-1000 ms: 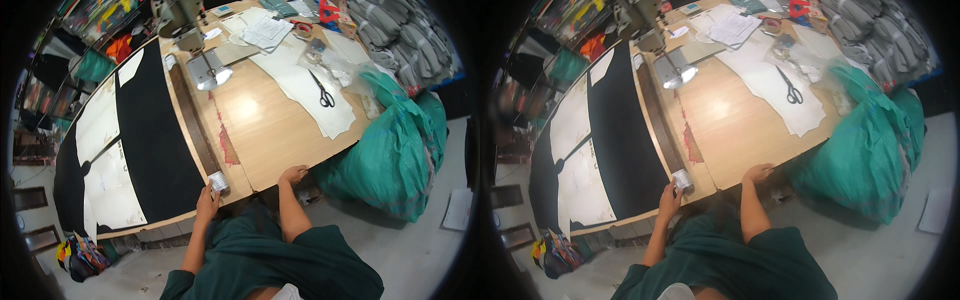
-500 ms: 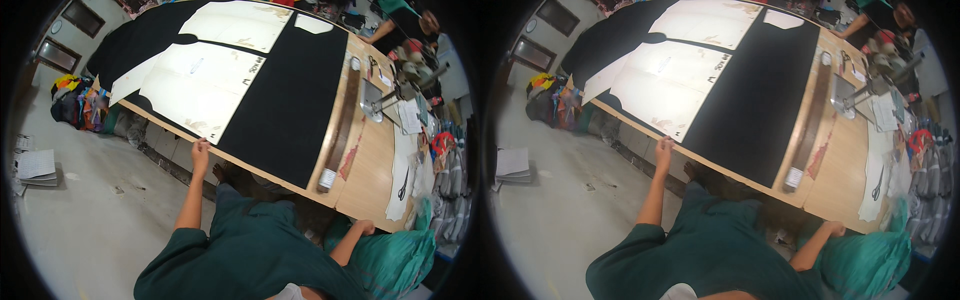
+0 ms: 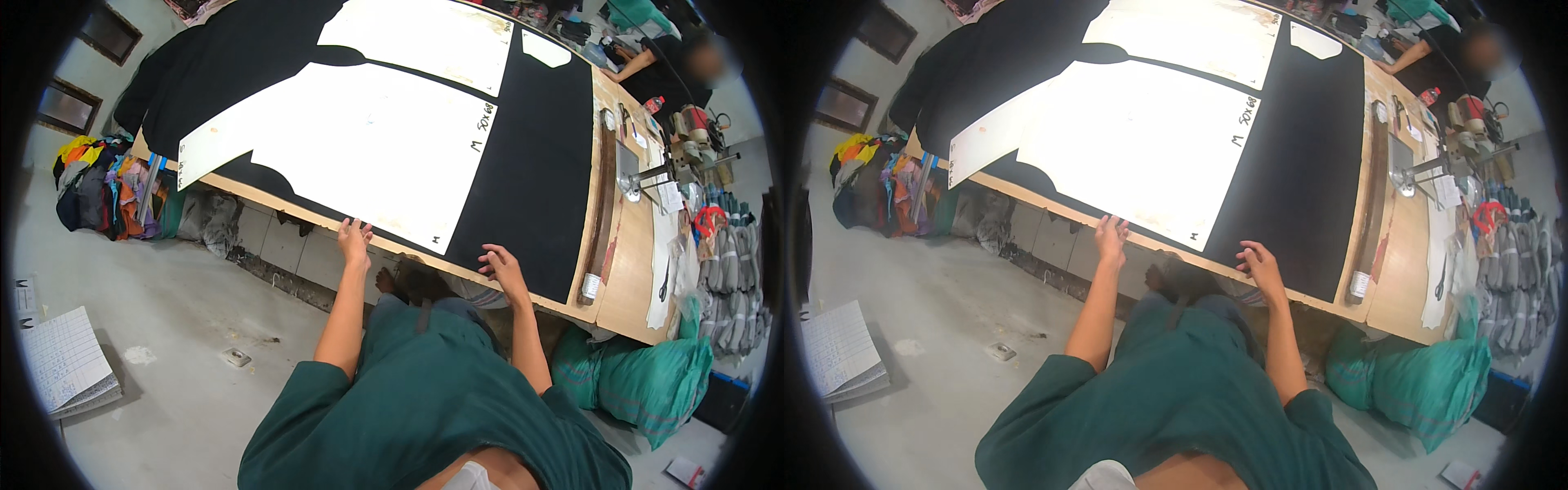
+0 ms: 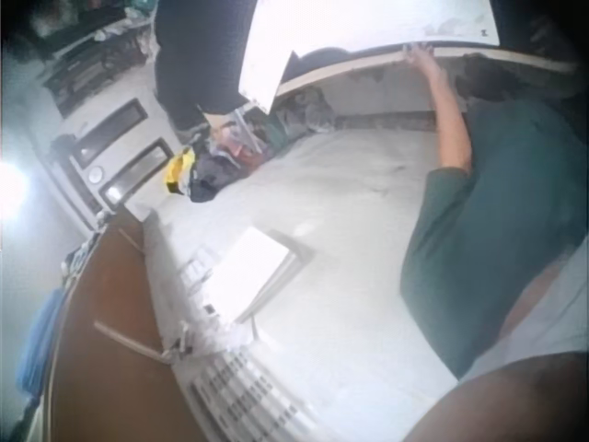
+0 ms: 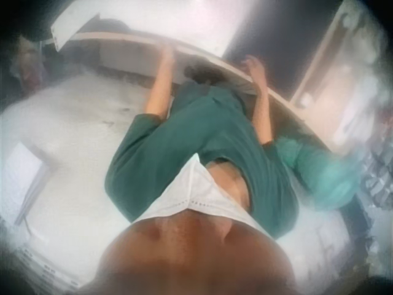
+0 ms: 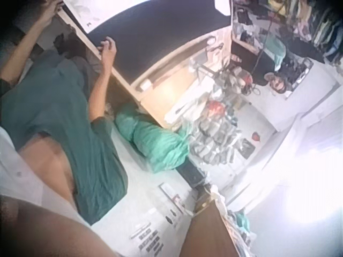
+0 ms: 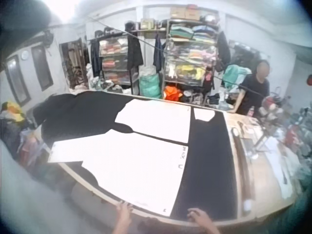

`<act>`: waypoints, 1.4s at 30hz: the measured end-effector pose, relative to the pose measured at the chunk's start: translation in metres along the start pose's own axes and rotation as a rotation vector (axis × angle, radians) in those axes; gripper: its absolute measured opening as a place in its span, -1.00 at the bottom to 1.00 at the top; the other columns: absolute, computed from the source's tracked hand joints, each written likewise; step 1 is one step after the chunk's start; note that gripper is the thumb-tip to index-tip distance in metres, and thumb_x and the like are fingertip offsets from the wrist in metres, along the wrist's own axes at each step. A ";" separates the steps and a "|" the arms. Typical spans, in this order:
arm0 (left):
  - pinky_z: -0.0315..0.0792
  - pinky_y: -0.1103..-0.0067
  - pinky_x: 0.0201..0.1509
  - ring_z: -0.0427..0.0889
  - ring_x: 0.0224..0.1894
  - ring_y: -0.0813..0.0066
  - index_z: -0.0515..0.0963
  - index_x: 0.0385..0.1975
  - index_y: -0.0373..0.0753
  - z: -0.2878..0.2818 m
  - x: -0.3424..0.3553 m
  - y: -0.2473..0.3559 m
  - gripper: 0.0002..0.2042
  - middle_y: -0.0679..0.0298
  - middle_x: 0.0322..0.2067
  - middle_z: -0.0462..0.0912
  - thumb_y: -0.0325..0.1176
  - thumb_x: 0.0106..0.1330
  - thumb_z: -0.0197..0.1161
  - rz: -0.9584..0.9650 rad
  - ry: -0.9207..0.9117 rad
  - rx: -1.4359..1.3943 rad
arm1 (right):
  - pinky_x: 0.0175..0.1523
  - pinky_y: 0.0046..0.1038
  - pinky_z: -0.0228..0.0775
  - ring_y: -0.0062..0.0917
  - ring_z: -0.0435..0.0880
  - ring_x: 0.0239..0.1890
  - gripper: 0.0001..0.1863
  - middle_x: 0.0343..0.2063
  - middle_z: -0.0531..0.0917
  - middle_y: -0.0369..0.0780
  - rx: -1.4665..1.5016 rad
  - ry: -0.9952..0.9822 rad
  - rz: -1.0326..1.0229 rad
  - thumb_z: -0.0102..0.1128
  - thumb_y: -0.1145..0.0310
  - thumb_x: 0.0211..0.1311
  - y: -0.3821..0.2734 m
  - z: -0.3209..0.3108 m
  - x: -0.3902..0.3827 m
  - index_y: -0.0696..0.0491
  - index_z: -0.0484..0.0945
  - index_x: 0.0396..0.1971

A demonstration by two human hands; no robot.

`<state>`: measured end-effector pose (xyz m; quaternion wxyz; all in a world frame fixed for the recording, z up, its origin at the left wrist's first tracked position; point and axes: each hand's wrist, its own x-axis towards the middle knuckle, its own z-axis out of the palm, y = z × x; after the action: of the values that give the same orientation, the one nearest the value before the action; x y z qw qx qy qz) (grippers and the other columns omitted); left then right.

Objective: The person spreads a large piece of black fabric on a table and smooths it out. They then place white paper pattern pieces onto the fabric and use scissors to cut the fabric along the pattern outlines.

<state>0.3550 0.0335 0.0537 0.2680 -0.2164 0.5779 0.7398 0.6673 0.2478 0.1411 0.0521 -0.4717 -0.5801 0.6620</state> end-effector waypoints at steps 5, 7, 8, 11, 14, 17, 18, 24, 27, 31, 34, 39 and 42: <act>0.46 0.57 -0.19 0.54 -0.16 0.53 0.31 0.38 -0.31 0.005 0.015 0.008 -0.43 0.27 -0.11 0.54 -0.24 0.49 0.33 -0.049 -0.023 0.017 | -0.20 -0.51 0.51 -0.58 0.73 -0.23 -0.64 -0.09 0.75 -0.20 -0.073 -0.082 0.044 0.06 0.25 0.60 0.016 0.018 0.004 0.06 0.58 0.23; 0.48 0.51 -0.06 0.52 -0.06 0.48 0.35 0.34 -0.31 0.011 0.017 0.016 -0.45 0.26 -0.08 0.52 -0.19 0.48 0.34 -0.012 -0.019 0.180 | -0.20 -0.52 0.52 -0.57 0.73 -0.24 -0.65 -0.09 0.75 -0.20 -0.034 -0.052 0.074 0.06 0.26 0.60 0.023 0.018 0.005 0.07 0.59 0.22; 0.43 0.36 0.22 0.45 0.05 0.38 0.40 0.26 -0.33 0.015 0.016 0.020 -0.48 0.21 0.00 0.49 -0.13 0.49 0.33 0.047 -0.026 0.161 | -0.20 -0.51 0.52 -0.55 0.73 -0.24 -0.67 -0.11 0.74 -0.20 0.029 -0.034 0.080 0.03 0.30 0.60 0.025 0.018 0.006 0.07 0.58 0.20; 0.31 0.17 0.46 0.43 0.28 0.23 0.24 0.28 -0.35 0.023 0.017 0.037 -0.37 0.07 0.19 0.46 -0.19 0.43 0.45 -0.065 -0.130 -0.118 | -0.16 -0.50 0.54 -0.57 0.72 -0.24 -0.67 -0.13 0.71 -0.21 0.056 0.036 0.104 -0.02 0.33 0.63 0.026 0.021 0.010 0.09 0.54 0.23; 0.33 0.13 0.46 0.44 0.34 0.17 0.15 0.32 -0.37 0.026 0.020 0.062 -0.29 0.02 0.28 0.42 -0.22 0.41 0.48 -0.104 -0.366 -0.035 | -0.16 -0.50 0.54 -0.57 0.72 -0.25 -0.68 -0.15 0.72 -0.20 0.040 0.020 0.093 -0.03 0.33 0.63 0.020 0.024 0.014 0.09 0.55 0.21; 0.38 0.16 0.42 0.51 0.26 0.20 0.27 0.25 -0.43 0.027 0.021 0.098 -0.39 0.01 0.24 0.49 -0.24 0.43 0.46 -0.155 -0.466 0.068 | -0.16 -0.50 0.54 -0.55 0.72 -0.25 -0.67 -0.19 0.74 -0.19 0.034 0.068 0.090 -0.03 0.31 0.63 0.012 0.027 0.021 0.08 0.56 0.21; 0.41 0.23 0.38 0.59 0.16 0.28 0.44 0.08 -0.45 0.023 0.018 0.114 -0.56 0.04 0.09 0.62 -0.28 0.43 0.46 -0.069 -0.585 0.044 | -0.16 -0.50 0.55 -0.55 0.72 -0.26 -0.67 -0.21 0.74 -0.19 0.041 0.097 0.093 -0.03 0.31 0.64 0.010 0.030 0.024 0.08 0.57 0.20; 0.36 0.40 0.42 0.56 0.26 0.38 0.56 0.19 -0.38 -0.005 0.029 0.245 -0.61 0.18 0.14 0.66 -0.44 0.41 0.44 0.070 -0.793 -0.016 | -0.21 -0.52 0.56 -0.59 0.72 -0.29 -0.68 -0.27 0.76 -0.25 0.111 0.449 0.041 -0.01 0.33 0.63 -0.012 0.076 0.038 0.04 0.58 0.21; 0.39 0.46 0.35 0.64 0.10 0.50 0.68 0.09 -0.36 -0.029 0.050 0.317 -0.70 0.27 0.00 0.77 -0.42 0.42 0.44 0.192 -0.801 0.022 | -0.19 -0.52 0.58 -0.59 0.73 -0.28 -0.67 -0.22 0.75 -0.26 0.181 0.543 -0.050 -0.01 0.31 0.63 -0.036 0.129 0.046 0.05 0.57 0.22; 0.48 0.38 0.38 0.65 0.19 0.40 0.49 0.32 -0.29 -0.034 0.091 0.423 -0.56 0.23 0.17 0.68 -0.52 0.46 0.35 0.406 -0.806 -0.091 | -0.15 -0.52 0.58 -0.61 0.72 -0.25 -0.67 -0.20 0.74 -0.27 0.190 0.499 -0.073 0.01 0.31 0.64 -0.079 0.218 0.073 0.05 0.56 0.25; 0.51 0.35 0.38 0.63 0.23 0.37 0.46 0.35 -0.22 -0.024 0.134 0.501 -0.56 0.23 0.21 0.65 -0.51 0.50 0.28 0.536 -0.708 -0.193 | -0.15 -0.53 0.56 -0.62 0.72 -0.24 -0.66 -0.21 0.73 -0.27 0.161 0.461 -0.079 0.00 0.35 0.64 -0.102 0.282 0.086 0.06 0.55 0.27; 0.54 0.29 0.34 0.64 0.22 0.26 0.39 0.41 -0.24 -0.002 0.212 0.604 -0.54 0.16 0.22 0.63 -0.34 0.58 0.22 0.742 -0.565 -0.255 | -0.15 -0.53 0.53 -0.63 0.70 -0.25 -0.66 -0.21 0.72 -0.27 0.119 0.403 -0.019 -0.02 0.38 0.64 -0.131 0.352 0.104 0.06 0.55 0.26; 0.56 0.23 0.32 0.63 0.23 0.21 0.38 0.40 -0.26 0.004 0.267 0.655 -0.53 0.12 0.24 0.61 -0.32 0.56 0.25 0.790 -0.503 -0.333 | -0.16 -0.54 0.52 -0.65 0.68 -0.27 -0.68 -0.23 0.72 -0.27 0.143 0.422 -0.020 -0.02 0.38 0.64 -0.150 0.372 0.119 0.07 0.57 0.23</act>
<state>-0.2720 -0.0474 0.3706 0.0600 0.1646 0.4072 0.8964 0.2750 0.1020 0.1530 0.2122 -0.5893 -0.5124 0.5875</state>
